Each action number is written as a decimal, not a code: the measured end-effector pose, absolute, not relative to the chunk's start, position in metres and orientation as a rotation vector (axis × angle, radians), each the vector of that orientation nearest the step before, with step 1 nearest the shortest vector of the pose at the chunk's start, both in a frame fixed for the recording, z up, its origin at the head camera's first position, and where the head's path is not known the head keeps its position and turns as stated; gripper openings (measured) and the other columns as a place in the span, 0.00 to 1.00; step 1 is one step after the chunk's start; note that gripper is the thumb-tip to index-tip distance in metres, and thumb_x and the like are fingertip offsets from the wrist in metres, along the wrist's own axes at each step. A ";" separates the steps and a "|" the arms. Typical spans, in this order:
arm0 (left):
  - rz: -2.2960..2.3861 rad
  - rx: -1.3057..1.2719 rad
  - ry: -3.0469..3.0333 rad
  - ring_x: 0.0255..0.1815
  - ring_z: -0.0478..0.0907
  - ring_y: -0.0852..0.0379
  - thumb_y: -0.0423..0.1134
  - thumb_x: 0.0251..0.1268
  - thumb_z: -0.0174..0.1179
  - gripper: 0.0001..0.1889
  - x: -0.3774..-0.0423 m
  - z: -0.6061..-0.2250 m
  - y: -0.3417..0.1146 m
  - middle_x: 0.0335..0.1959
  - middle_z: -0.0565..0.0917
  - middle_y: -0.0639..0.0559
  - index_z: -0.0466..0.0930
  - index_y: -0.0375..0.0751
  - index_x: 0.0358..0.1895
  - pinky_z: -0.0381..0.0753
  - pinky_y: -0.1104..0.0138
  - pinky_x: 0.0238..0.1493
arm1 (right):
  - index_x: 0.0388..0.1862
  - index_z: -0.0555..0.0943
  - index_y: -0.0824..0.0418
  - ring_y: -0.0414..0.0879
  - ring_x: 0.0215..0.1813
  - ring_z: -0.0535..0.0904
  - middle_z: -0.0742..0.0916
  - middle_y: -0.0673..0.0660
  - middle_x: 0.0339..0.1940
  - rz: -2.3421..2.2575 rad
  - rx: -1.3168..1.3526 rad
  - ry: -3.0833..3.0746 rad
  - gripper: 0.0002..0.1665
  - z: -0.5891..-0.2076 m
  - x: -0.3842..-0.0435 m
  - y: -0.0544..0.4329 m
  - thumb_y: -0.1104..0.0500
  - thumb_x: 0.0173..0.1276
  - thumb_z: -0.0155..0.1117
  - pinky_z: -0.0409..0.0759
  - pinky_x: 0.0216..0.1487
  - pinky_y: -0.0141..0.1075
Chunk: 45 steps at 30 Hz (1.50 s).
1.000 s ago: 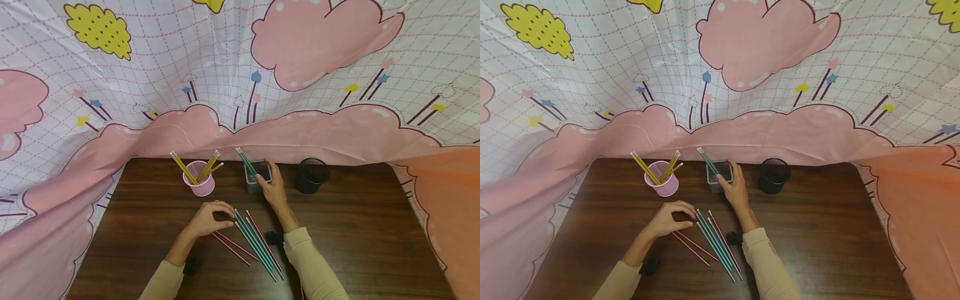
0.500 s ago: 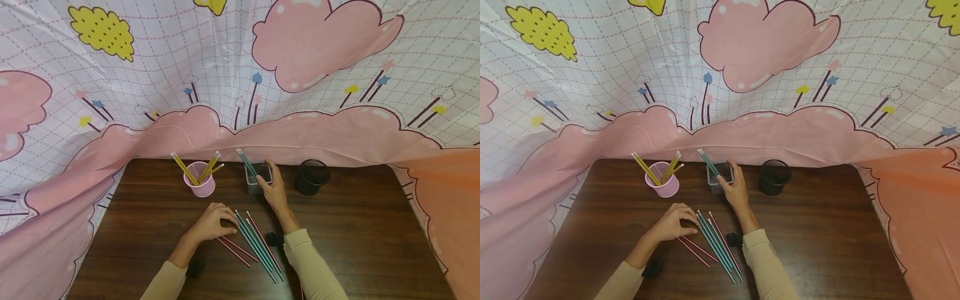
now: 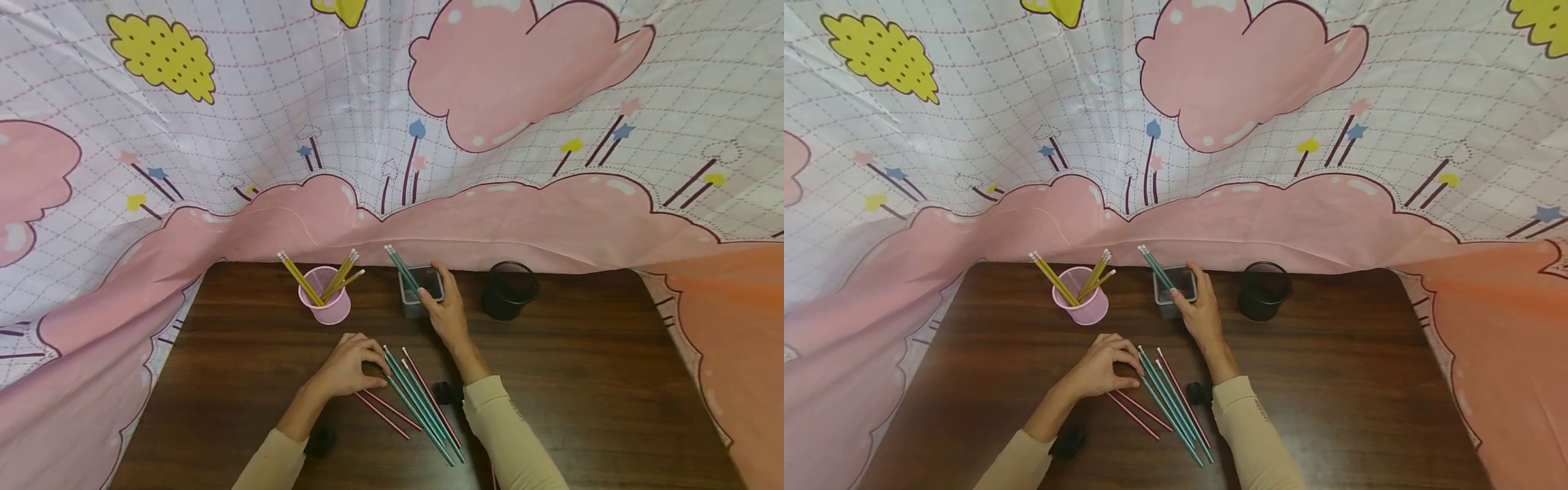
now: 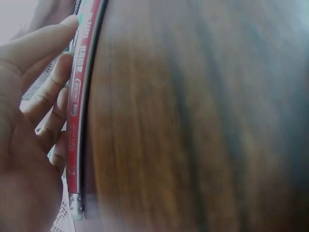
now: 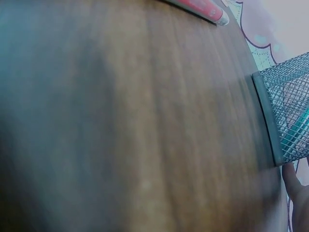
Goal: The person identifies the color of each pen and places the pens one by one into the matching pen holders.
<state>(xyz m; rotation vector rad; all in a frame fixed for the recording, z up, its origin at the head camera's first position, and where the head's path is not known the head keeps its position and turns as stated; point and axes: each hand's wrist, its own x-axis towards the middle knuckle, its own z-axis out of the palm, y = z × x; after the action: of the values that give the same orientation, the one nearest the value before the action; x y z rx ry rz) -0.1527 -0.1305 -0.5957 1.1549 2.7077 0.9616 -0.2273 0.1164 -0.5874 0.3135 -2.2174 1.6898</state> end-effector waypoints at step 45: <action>1.396 0.980 2.394 0.43 0.79 0.63 0.40 0.62 0.69 0.04 -0.159 -0.587 -0.144 0.35 0.86 0.63 0.87 0.50 0.39 0.73 0.59 0.54 | 0.72 0.65 0.68 0.57 0.73 0.63 0.72 0.66 0.70 1.712 0.332 -2.234 0.34 -0.558 -0.214 0.112 0.62 0.71 0.64 0.57 0.73 0.56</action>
<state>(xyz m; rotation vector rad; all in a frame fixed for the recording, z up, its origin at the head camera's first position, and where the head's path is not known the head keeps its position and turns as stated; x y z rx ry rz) -0.1591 -0.1436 -0.5868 0.9798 2.3942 1.3961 -0.2136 0.1117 -0.5584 0.3318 -2.2341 1.7125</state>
